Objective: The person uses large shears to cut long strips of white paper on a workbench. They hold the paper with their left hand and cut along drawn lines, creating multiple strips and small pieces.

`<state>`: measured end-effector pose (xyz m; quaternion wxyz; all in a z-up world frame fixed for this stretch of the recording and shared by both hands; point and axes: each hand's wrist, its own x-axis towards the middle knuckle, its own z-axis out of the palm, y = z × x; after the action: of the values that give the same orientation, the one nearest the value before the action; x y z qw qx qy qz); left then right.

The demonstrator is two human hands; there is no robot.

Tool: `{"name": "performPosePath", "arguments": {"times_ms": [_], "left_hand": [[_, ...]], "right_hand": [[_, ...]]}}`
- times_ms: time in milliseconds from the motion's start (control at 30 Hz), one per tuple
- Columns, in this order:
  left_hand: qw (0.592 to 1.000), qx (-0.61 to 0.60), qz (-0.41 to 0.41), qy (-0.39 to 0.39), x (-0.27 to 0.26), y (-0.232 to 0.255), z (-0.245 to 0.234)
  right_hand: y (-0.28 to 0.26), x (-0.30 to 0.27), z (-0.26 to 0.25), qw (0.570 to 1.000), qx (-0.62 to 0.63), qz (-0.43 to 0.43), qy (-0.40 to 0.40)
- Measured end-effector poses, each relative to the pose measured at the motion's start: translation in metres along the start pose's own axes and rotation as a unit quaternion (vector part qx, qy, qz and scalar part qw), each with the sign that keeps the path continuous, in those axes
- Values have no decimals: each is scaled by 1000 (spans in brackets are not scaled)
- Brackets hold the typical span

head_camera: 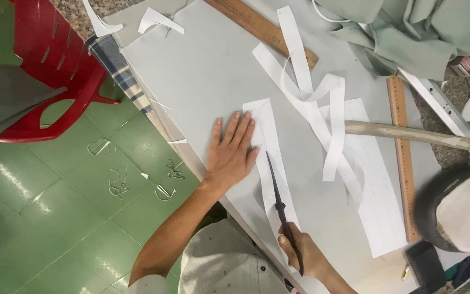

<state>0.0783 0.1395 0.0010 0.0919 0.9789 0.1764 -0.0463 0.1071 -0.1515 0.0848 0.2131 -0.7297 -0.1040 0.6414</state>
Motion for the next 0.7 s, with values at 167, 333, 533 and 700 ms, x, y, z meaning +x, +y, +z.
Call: {"name": "performPosePath", "arguments": {"times_ms": [167,333,533,700], "left_hand": [[997,-11,24,70,14,-17,-1],[1000,20,21,-1,19,-20,-1],[1000,15,15,-11,20,-21,-4],[999,23,17,-29,20,-21,-4]], "right_hand": [[-3,5,-12,998,-21,29,-46],[-22,28,-11,999,-25,-4,-20],[-43,37,-9,1000,-21,5,5],[-43,37,-9,999,-46,9,18]]}}
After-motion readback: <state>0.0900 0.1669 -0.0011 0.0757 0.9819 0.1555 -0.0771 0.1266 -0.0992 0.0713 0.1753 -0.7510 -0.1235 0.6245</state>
